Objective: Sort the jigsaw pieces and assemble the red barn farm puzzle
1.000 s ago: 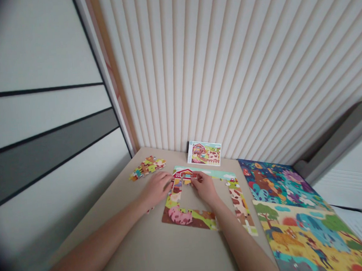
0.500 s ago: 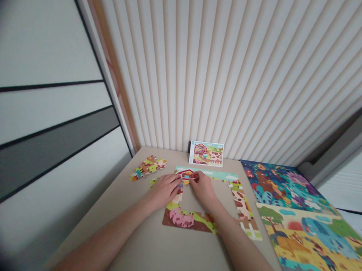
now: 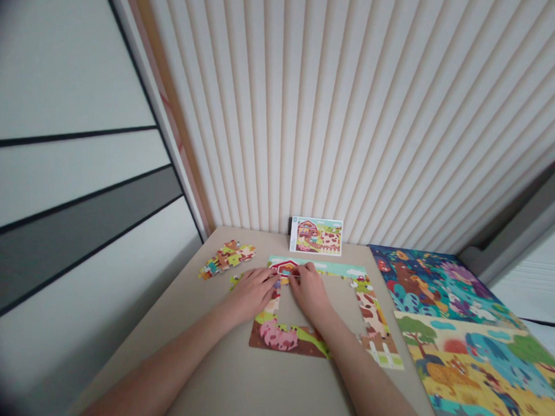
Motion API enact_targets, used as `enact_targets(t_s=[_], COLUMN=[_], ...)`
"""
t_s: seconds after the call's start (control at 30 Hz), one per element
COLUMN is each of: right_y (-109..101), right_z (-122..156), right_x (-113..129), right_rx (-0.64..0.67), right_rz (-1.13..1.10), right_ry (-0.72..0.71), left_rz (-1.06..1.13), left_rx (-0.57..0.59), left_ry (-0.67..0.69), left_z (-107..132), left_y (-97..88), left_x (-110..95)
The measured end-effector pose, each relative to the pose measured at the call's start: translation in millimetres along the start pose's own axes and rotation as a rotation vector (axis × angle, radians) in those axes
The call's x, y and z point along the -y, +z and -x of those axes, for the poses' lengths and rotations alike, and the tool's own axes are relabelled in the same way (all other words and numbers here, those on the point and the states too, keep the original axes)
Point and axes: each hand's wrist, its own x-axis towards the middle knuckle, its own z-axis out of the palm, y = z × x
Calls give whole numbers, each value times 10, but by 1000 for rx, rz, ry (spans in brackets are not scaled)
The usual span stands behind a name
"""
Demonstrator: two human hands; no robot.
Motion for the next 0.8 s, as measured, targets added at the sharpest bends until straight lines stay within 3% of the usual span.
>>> enact_targets(t_s=[0.8], right_y=[0], right_z=[16], right_x=[32], right_rx=[15], right_rz=[-19], right_ry=[-33], left_rz=[-36], left_rx=[35], left_ry=[20], left_z=[10], left_y=[-99], left_x=[-41])
